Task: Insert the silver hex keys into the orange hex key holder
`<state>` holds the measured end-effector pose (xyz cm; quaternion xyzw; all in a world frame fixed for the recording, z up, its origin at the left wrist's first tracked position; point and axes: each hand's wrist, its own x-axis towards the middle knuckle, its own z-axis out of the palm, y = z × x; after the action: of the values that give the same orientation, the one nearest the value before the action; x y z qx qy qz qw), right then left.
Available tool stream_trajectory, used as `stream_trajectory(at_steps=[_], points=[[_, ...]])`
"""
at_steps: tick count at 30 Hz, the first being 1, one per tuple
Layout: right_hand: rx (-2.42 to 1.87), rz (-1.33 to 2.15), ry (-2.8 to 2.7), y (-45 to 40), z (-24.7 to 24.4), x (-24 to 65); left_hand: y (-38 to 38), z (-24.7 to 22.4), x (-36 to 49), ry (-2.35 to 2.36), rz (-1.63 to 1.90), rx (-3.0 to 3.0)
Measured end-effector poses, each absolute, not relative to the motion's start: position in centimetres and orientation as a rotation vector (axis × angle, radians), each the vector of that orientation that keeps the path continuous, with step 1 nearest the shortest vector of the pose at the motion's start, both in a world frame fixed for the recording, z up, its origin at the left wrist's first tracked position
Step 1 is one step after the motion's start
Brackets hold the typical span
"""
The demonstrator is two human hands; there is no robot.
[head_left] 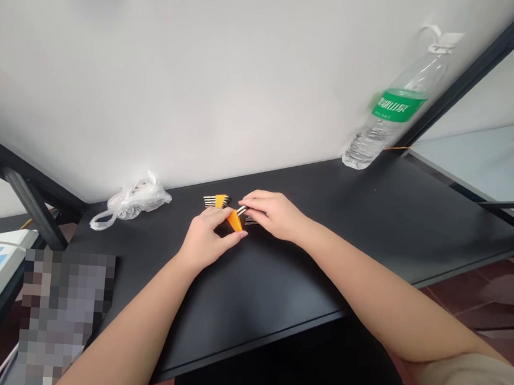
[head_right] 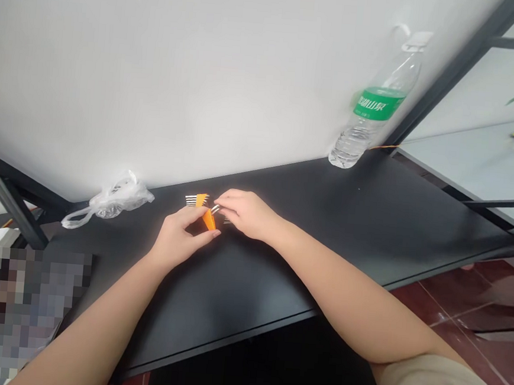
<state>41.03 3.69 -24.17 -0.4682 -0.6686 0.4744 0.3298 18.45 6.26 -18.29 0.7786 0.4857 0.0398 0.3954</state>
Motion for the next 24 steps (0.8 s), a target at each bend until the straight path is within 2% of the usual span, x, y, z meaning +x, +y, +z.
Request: stream_trajectory(at_steps=[7,14,17,24], points=[[-1.143,1.293,-1.870,3.3,-23.7,39.8,6.2,-18.4,18.4,1.206,0.062,2.001],[-1.596,1.390,-1.995,4.7,-24.5,44.4,5.8,-19.4,18.0,1.354,0.154,1.878],[-1.637,1.538,-2.135,4.9,-25.1,45.2,5.9,-19.2,18.1,1.334,0.152,1.849],[-1.804,1.619,-2.139,4.9,-24.9,44.5,6.2,-18.5,18.4,1.165,0.230,1.929]])
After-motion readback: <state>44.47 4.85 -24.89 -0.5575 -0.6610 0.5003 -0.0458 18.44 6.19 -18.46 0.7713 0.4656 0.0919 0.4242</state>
